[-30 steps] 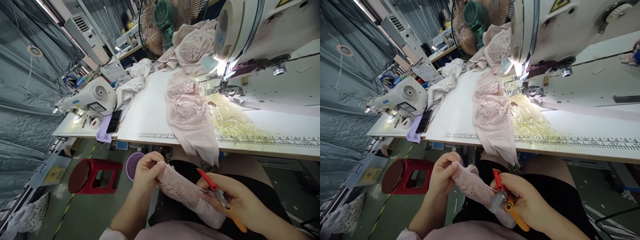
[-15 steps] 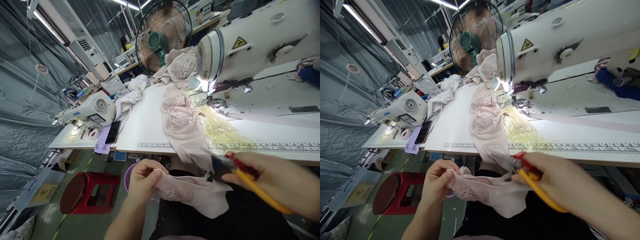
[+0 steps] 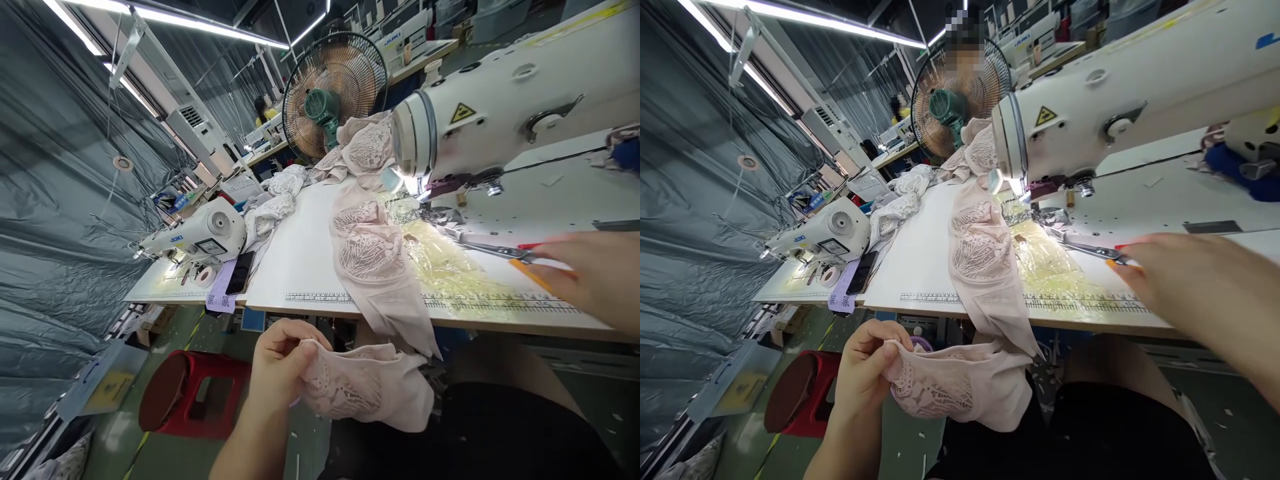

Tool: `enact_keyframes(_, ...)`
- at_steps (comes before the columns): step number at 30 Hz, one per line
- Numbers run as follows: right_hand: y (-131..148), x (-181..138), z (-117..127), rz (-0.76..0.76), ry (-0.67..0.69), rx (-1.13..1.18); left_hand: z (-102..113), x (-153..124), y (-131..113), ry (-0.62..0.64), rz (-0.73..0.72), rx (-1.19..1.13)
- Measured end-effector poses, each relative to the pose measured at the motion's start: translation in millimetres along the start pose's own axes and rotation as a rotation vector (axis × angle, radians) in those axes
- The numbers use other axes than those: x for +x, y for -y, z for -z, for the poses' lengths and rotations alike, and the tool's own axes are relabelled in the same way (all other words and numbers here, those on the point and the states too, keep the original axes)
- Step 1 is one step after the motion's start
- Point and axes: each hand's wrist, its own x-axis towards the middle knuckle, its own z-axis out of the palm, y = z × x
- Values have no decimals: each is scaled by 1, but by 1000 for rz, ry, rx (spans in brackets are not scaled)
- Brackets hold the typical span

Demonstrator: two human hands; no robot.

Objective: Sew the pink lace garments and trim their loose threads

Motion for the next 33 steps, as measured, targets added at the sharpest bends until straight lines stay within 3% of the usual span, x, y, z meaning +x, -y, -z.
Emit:
enact_keyframes(1,21,-15,-6,55,-24,-25,0,-1,-1,0,6,6)
enact_keyframes(2,43,-30,-15,146,55,-6,-1,-2,-2,2,10,10)
enact_keyframes(4,83,-57,-38,498,288,124,-1,-4,-3,9,4,6)
enact_keyframes(5,98,-68,-50,564,363,156,-1,-5,-3,14,-2,0)
enact_keyframes(8,118,-85,-82,460,407,220,-1,-8,-3,16,-5,13)
enact_keyframes(12,114,-91,-97,351,477,279,3,-13,-2,-17,22,47)
enact_keyframes(17,115,-97,-94,277,503,329,8,-18,1,-51,6,34)
enact_keyframes(26,129,-90,-76,160,720,474,27,-23,12,-68,-44,43)
enact_keyframes(33,130,-95,-77,142,755,501,39,-23,38,-98,119,-68)
